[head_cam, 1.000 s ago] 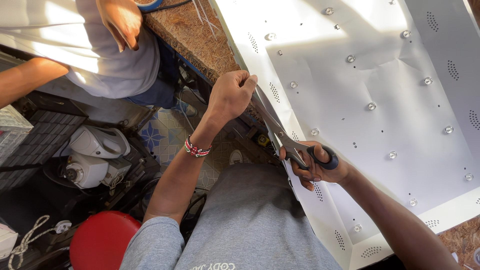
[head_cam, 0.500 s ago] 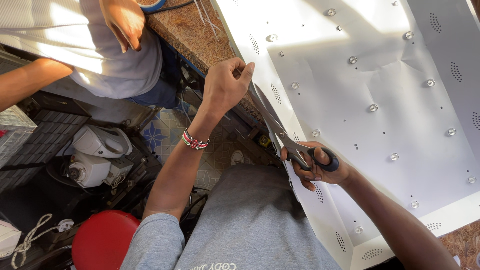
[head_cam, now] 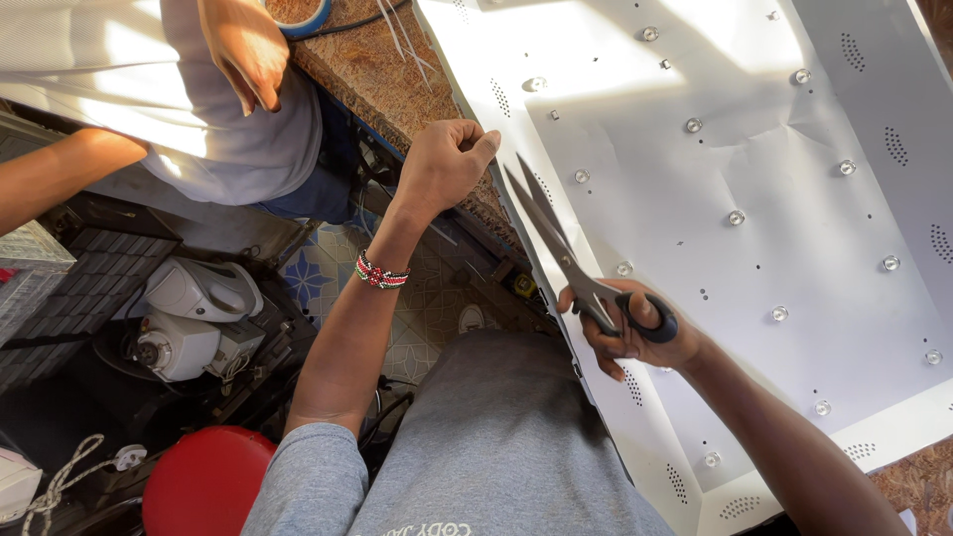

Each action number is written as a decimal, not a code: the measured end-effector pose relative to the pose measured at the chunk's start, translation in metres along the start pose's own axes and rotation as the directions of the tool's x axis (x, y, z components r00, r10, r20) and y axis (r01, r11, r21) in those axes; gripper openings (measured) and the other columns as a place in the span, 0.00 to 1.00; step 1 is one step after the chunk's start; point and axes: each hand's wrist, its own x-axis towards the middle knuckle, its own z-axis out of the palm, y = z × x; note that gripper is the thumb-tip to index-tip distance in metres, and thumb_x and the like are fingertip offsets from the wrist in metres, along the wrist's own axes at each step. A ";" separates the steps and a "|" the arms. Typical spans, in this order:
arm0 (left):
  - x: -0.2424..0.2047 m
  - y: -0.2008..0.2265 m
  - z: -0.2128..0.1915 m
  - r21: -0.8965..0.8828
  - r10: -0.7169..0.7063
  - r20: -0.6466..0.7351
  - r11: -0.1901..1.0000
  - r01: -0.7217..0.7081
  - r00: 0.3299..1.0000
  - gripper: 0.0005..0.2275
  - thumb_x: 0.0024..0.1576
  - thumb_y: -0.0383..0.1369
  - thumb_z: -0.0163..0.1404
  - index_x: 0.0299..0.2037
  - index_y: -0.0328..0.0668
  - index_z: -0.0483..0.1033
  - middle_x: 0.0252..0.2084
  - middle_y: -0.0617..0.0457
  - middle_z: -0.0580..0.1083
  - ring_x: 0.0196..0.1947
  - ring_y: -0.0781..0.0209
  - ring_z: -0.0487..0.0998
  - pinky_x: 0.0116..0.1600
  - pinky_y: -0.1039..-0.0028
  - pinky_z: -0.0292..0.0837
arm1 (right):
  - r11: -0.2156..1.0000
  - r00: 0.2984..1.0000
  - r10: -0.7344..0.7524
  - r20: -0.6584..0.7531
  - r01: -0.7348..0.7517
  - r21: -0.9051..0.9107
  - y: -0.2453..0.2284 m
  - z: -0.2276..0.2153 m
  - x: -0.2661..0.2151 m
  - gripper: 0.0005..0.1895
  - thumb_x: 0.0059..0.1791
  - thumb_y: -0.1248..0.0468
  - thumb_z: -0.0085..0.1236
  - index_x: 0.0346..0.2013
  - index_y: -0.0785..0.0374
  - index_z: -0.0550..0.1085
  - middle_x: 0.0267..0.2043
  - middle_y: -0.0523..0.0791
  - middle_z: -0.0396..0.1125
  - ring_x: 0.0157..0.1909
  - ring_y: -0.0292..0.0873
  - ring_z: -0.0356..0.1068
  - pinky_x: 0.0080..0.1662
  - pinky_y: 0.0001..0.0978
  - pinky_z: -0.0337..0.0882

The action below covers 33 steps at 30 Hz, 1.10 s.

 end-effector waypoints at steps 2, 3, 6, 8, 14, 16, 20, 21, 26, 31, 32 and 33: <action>-0.003 0.002 0.000 -0.007 -0.012 0.008 1.000 0.012 1.000 0.14 0.66 0.37 0.45 0.29 0.44 0.78 0.18 0.56 0.67 0.20 0.69 0.67 0.29 0.71 0.65 | 1.000 1.000 0.021 -0.008 -0.021 0.003 0.003 0.012 -0.005 0.48 0.46 0.36 0.62 0.54 0.82 0.63 0.17 0.49 0.62 0.12 0.33 0.60 0.19 0.42 0.77; -0.004 0.004 -0.001 -0.012 -0.020 0.015 1.000 0.021 1.000 0.14 0.66 0.38 0.45 0.30 0.44 0.79 0.18 0.55 0.68 0.20 0.69 0.67 0.29 0.71 0.65 | 0.999 0.999 0.039 -0.013 -0.039 0.003 0.004 0.018 -0.007 0.48 0.45 0.36 0.63 0.55 0.81 0.63 0.17 0.49 0.63 0.13 0.33 0.61 0.20 0.42 0.78; -0.005 0.002 0.001 -0.017 -0.005 0.005 1.000 0.005 1.000 0.15 0.66 0.37 0.44 0.27 0.44 0.77 0.17 0.56 0.67 0.18 0.69 0.65 0.28 0.72 0.64 | 0.997 0.997 0.075 -0.018 -0.075 -0.030 0.006 0.023 -0.010 0.51 0.44 0.33 0.61 0.54 0.82 0.63 0.17 0.49 0.62 0.12 0.32 0.59 0.20 0.41 0.78; -0.003 0.000 0.003 -0.006 -0.029 0.008 1.000 0.029 1.000 0.15 0.65 0.38 0.45 0.26 0.47 0.76 0.16 0.57 0.67 0.17 0.70 0.64 0.28 0.72 0.64 | 0.996 0.997 0.080 -0.017 -0.081 -0.033 0.005 0.025 -0.010 0.52 0.44 0.32 0.61 0.54 0.82 0.63 0.17 0.49 0.62 0.12 0.32 0.59 0.20 0.41 0.78; 0.007 -0.003 0.008 0.018 -0.051 -0.010 0.999 0.051 0.999 0.15 0.63 0.40 0.48 0.23 0.49 0.76 0.15 0.57 0.66 0.16 0.69 0.64 0.27 0.72 0.63 | 0.997 0.998 0.065 -0.008 -0.066 -0.039 0.007 0.012 -0.011 0.52 0.45 0.32 0.60 0.55 0.82 0.62 0.17 0.49 0.63 0.13 0.32 0.60 0.20 0.41 0.78; 0.008 -0.005 0.008 0.031 -0.065 -0.012 0.997 0.066 0.998 0.15 0.62 0.41 0.48 0.23 0.50 0.76 0.15 0.57 0.66 0.16 0.69 0.64 0.27 0.72 0.63 | 0.997 0.998 0.066 -0.008 -0.066 -0.046 0.008 0.007 -0.010 0.52 0.45 0.32 0.60 0.55 0.82 0.63 0.17 0.49 0.63 0.13 0.32 0.61 0.19 0.41 0.78; 0.005 0.000 0.007 0.011 -0.066 -0.010 0.998 0.066 0.998 0.14 0.62 0.40 0.48 0.23 0.49 0.76 0.15 0.56 0.66 0.16 0.69 0.64 0.28 0.73 0.63 | 0.997 0.998 0.065 -0.006 -0.065 -0.041 0.009 0.002 -0.006 0.52 0.45 0.33 0.60 0.56 0.82 0.62 0.17 0.49 0.63 0.13 0.32 0.61 0.20 0.41 0.78; 0.004 0.001 0.007 0.010 -0.067 -0.009 0.998 0.067 0.998 0.14 0.62 0.39 0.48 0.24 0.48 0.77 0.15 0.56 0.67 0.16 0.69 0.64 0.28 0.73 0.63 | 0.998 0.998 0.062 0.003 -0.062 -0.028 0.010 0.000 -0.005 0.52 0.45 0.33 0.60 0.56 0.83 0.62 0.17 0.49 0.63 0.13 0.32 0.61 0.20 0.42 0.79; 0.006 -0.003 0.007 0.001 -0.073 -0.001 0.997 0.073 0.997 0.15 0.62 0.40 0.48 0.23 0.49 0.76 0.15 0.56 0.66 0.16 0.69 0.64 0.28 0.72 0.63 | 0.998 0.998 0.063 0.028 -0.064 0.026 0.016 -0.004 -0.006 0.53 0.45 0.32 0.59 0.57 0.81 0.60 0.19 0.49 0.63 0.14 0.33 0.63 0.21 0.43 0.79; 0.007 -0.003 0.007 -0.004 -0.072 0.009 0.997 0.073 0.997 0.15 0.62 0.39 0.47 0.23 0.49 0.75 0.15 0.55 0.65 0.17 0.68 0.63 0.29 0.70 0.62 | 0.998 0.998 0.050 0.035 -0.051 0.046 0.016 -0.003 -0.006 0.52 0.45 0.32 0.59 0.55 0.81 0.61 0.18 0.49 0.63 0.13 0.33 0.62 0.21 0.43 0.79; 0.007 -0.003 0.007 0.002 -0.075 0.007 0.997 0.075 0.997 0.15 0.62 0.39 0.48 0.22 0.49 0.75 0.15 0.55 0.66 0.17 0.68 0.63 0.29 0.71 0.62 | 0.998 0.998 0.046 0.034 -0.047 0.043 0.016 -0.002 -0.006 0.51 0.46 0.32 0.58 0.55 0.81 0.62 0.18 0.48 0.62 0.13 0.33 0.62 0.20 0.43 0.79; 0.007 -0.004 0.007 0.007 -0.077 0.004 0.997 0.077 0.997 0.15 0.62 0.39 0.48 0.22 0.50 0.75 0.15 0.55 0.66 0.17 0.69 0.63 0.29 0.71 0.62 | 0.998 0.999 0.042 0.033 -0.043 0.040 0.017 -0.002 -0.006 0.50 0.46 0.33 0.58 0.54 0.81 0.62 0.18 0.48 0.62 0.12 0.33 0.61 0.20 0.43 0.79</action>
